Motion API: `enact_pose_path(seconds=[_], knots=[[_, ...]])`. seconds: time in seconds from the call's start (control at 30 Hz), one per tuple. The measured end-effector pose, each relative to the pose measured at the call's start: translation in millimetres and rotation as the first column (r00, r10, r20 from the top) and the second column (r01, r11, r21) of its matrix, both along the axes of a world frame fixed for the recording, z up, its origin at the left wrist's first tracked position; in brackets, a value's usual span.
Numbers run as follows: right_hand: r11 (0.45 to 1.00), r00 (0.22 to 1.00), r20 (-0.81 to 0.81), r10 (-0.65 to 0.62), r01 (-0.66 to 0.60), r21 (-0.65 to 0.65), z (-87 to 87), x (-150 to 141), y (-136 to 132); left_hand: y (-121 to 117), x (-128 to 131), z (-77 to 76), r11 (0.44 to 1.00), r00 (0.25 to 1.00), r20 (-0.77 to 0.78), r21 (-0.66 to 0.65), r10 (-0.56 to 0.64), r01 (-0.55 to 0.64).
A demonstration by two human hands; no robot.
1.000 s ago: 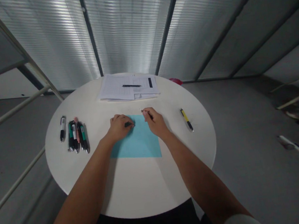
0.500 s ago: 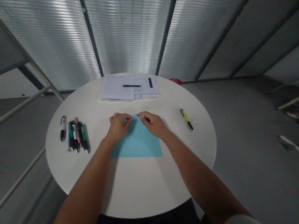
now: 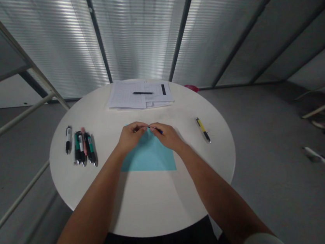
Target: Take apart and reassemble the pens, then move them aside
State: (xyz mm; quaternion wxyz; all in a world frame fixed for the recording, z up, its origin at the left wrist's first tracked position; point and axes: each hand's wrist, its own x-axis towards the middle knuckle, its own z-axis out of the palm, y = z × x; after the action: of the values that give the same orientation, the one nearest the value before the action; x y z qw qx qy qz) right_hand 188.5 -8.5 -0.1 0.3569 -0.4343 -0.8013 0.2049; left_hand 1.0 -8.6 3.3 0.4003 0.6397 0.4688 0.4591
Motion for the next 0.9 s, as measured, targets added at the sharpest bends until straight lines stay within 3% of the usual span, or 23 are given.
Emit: enact_pose_path(seconds=[0.17,0.37,0.73,0.9], knots=[[0.999,0.999,-0.019,0.034,-0.034,-0.011,0.6,-0.8,-0.7,-0.1,2.3,1.7,0.995,0.990,0.129,-0.084,-0.050,0.061],[0.999,0.999,-0.016,0.028,-0.028,-0.022,2.1,-0.5,-0.9,1.3,2.6,0.6,0.988,0.967,0.251,-0.152,0.042,-0.004],[0.999,0.998,-0.044,0.037,-0.037,-0.009,0.8,-0.1,-1.0,-0.7,-1.3,6.7,0.990,0.977,0.209,-0.143,0.044,-0.014],[0.999,0.998,-0.033,0.051,-0.052,-0.016,1.2,-0.2,-1.0,-2.2,-0.5,7.7,0.988,0.981,0.193,-0.146,-0.021,0.050]])
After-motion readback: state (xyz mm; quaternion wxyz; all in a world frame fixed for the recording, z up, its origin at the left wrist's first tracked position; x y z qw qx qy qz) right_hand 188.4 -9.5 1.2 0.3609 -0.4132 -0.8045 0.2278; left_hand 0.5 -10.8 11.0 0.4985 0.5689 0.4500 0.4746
